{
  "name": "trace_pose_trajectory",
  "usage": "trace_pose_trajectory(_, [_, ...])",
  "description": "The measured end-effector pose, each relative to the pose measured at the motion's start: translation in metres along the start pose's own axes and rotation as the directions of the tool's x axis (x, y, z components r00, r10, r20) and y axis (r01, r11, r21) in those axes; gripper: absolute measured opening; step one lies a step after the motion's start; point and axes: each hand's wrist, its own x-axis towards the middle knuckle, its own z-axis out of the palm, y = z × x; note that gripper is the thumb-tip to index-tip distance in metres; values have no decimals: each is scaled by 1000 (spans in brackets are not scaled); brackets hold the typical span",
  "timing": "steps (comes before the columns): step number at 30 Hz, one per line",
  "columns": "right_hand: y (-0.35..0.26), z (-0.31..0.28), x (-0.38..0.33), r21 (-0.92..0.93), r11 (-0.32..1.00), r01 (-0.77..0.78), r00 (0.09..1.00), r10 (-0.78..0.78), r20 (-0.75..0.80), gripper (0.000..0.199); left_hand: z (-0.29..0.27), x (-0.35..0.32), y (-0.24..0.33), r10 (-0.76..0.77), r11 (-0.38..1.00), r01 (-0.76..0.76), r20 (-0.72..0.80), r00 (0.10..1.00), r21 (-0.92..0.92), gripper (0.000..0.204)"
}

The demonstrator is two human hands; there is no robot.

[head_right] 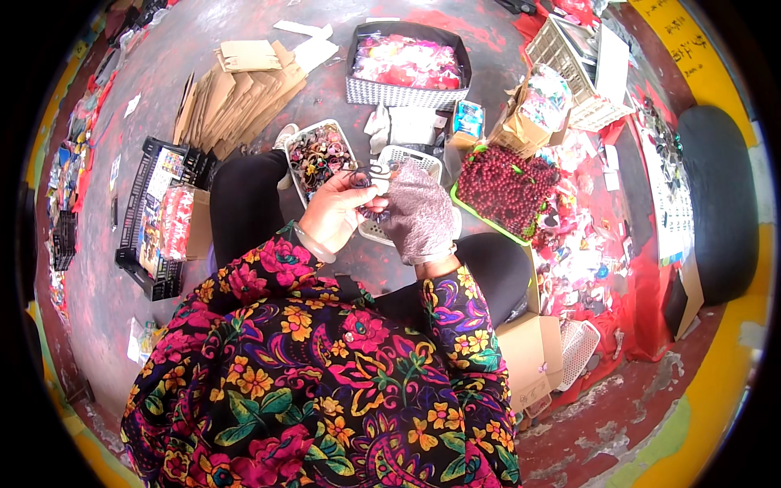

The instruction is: The person sits on the floor and uses a cloth to wipe and clean small jewelry items, such as earrings and rings, one by one. They pick items from a white basket, rub them with the cloth, and place them into a second basket.

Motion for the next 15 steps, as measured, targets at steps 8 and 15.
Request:
trace_pose_trajectory(8, [16,7,-12,-163,978,-131,991,127,-36,36,-3,1,-3,-98,992,106,119,988,-69,9])
trace_pose_trajectory(15, [-5,-6,16,-325,934,-150,950,227,214,17,-10,0,13,-96,990,117,237,967,-77,10])
